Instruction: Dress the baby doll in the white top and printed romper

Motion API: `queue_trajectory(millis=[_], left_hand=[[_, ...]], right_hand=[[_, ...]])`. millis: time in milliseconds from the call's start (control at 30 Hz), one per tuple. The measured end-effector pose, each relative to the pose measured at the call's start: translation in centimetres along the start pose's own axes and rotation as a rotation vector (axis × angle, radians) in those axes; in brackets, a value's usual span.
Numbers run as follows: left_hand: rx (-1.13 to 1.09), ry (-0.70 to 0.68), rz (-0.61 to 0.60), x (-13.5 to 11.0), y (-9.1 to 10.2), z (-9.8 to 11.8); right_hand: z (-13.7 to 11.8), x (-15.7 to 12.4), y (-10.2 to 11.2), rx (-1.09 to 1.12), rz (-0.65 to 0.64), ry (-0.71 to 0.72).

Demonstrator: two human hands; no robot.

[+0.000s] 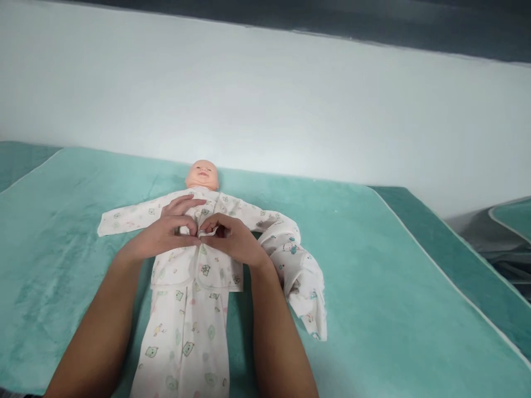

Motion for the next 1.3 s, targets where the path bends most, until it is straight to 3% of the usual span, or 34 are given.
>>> queue_trajectory(millis=[100,233,333,433,633,767,867,933,1033,1200,1300], left_hand=[[-0.069,0.02,0.109,0.2,0.3,0.1],[-0.191,0.116,0.395,0.3,0.9,-1.0],[-0.076,0.197,0.546,0.3,1.1,-1.8],[0.071,0.339,0.657,-0.4,1.9,-2.8],[0.14,0.697,0.596,-3.9,5.5,-6.6],[0.302,0.865,0.618,-6.2,7.4,-8.5],[0.336,0.795,0.625,-6.2,7.4,-8.7],[0.283,0.747,0.606,-6.1,7.1,-8.9],[0.227,0.748,0.551,-6.4,7.1,-9.1],[0.403,0.651,0.446,-7.4,7.6,-7.6],[0.5,0.608,0.548,-7.7,8.1,-6.7]], right_hand=[[0.6,0.3,0.3,0.113,0.089,-0.012],[2.8,1.0,1.2,0.17,0.409,-0.065],[4.4,1.4,1.6,0.138,0.582,-0.118],[4.9,1.7,1.7,0.091,0.629,-0.115],[5.3,1.4,3.4,-0.026,0.496,-0.091],[6.5,0.2,6.6,-0.37,0.65,-0.158],[7.2,-1.1,8.4,-0.471,0.844,-0.191],[7.2,-2.1,8.6,-0.534,0.902,-0.14],[7.0,-3.7,8.2,-0.637,0.875,-0.078],[8.1,-7.2,8.8,-0.773,0.82,-0.131],[9.2,-8.7,9.6,-0.859,0.8,-0.198]])
Point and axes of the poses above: each hand's wrist, its own x-axis towards the middle knuckle, its own y-axis out of the back of the hand, z = x × y, the point moved 5 cm from there along x, towards the middle knuckle
